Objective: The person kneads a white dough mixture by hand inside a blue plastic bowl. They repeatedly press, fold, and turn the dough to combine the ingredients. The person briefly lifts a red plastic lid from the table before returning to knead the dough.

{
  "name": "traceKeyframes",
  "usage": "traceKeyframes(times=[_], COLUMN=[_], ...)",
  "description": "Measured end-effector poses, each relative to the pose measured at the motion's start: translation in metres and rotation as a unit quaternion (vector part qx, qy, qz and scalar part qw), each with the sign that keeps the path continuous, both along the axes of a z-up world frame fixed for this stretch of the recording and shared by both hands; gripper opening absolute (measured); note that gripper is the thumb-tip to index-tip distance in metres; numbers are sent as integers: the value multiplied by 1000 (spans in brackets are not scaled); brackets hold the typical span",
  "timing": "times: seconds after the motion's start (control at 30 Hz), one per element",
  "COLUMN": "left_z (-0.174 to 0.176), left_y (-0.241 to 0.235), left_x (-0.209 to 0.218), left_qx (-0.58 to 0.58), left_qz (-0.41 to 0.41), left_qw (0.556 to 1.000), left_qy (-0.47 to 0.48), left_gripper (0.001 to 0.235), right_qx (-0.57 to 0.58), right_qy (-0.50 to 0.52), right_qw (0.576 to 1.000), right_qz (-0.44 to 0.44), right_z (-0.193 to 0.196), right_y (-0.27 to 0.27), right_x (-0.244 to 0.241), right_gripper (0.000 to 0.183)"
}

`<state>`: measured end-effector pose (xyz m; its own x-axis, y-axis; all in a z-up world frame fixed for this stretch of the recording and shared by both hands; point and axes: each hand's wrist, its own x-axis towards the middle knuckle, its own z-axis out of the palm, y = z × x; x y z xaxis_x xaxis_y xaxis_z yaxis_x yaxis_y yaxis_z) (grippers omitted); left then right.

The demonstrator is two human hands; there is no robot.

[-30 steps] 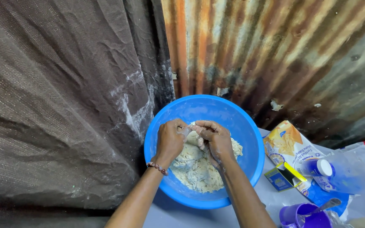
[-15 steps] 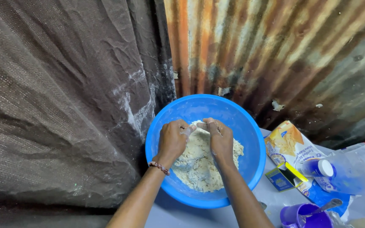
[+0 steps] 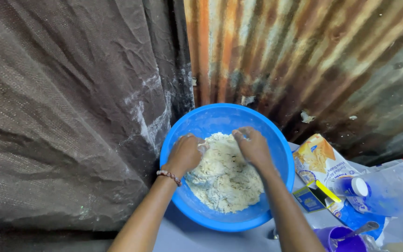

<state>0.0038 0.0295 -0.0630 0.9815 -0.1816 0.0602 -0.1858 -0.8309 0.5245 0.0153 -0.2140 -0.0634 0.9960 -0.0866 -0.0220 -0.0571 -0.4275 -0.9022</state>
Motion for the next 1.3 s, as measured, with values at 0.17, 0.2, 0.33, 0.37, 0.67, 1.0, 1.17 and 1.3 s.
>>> traceKeyframes(times=[0.17, 0.2, 0.33, 0.37, 0.67, 1.0, 1.17, 1.3], left_z=[53, 59, -22, -70, -43, 74, 100, 61], left_y=[-16, -17, -25, -27, -30, 16, 15, -13], left_x=[-9, -8, 42, 62, 48, -5, -3, 10], left_qx=[-2, -3, 8, 20, -1, -288, -134, 90], left_qz=[-54, -54, -43, -43, -20, -123, -144, -172], left_qw=[968, 968, 967, 972, 991, 945, 952, 960], left_qy=[246, 246, 252, 229, 132, 96, 235, 204], left_gripper=[71, 71, 64, 56, 56, 75, 99, 61], right_qx=[-295, -296, -234, -212, -318, -339, -328, -392], right_qy=[201, 200, 193, 189, 39, 1, 118, 162], right_qw=[928, 928, 925, 924, 927, 911, 868, 827], right_qz=[107, 108, 229, 258, 194, 235, 355, 369], right_z=[-20, -11, 9, 11, -82, 31, 86, 80], right_y=[-34, -27, -9, -9, 4, -12, -6, 12], right_x=[61, 57, 53, 56, 73, 38, -14, -24], right_gripper=[101, 101, 96, 89, 61, 83, 105, 85])
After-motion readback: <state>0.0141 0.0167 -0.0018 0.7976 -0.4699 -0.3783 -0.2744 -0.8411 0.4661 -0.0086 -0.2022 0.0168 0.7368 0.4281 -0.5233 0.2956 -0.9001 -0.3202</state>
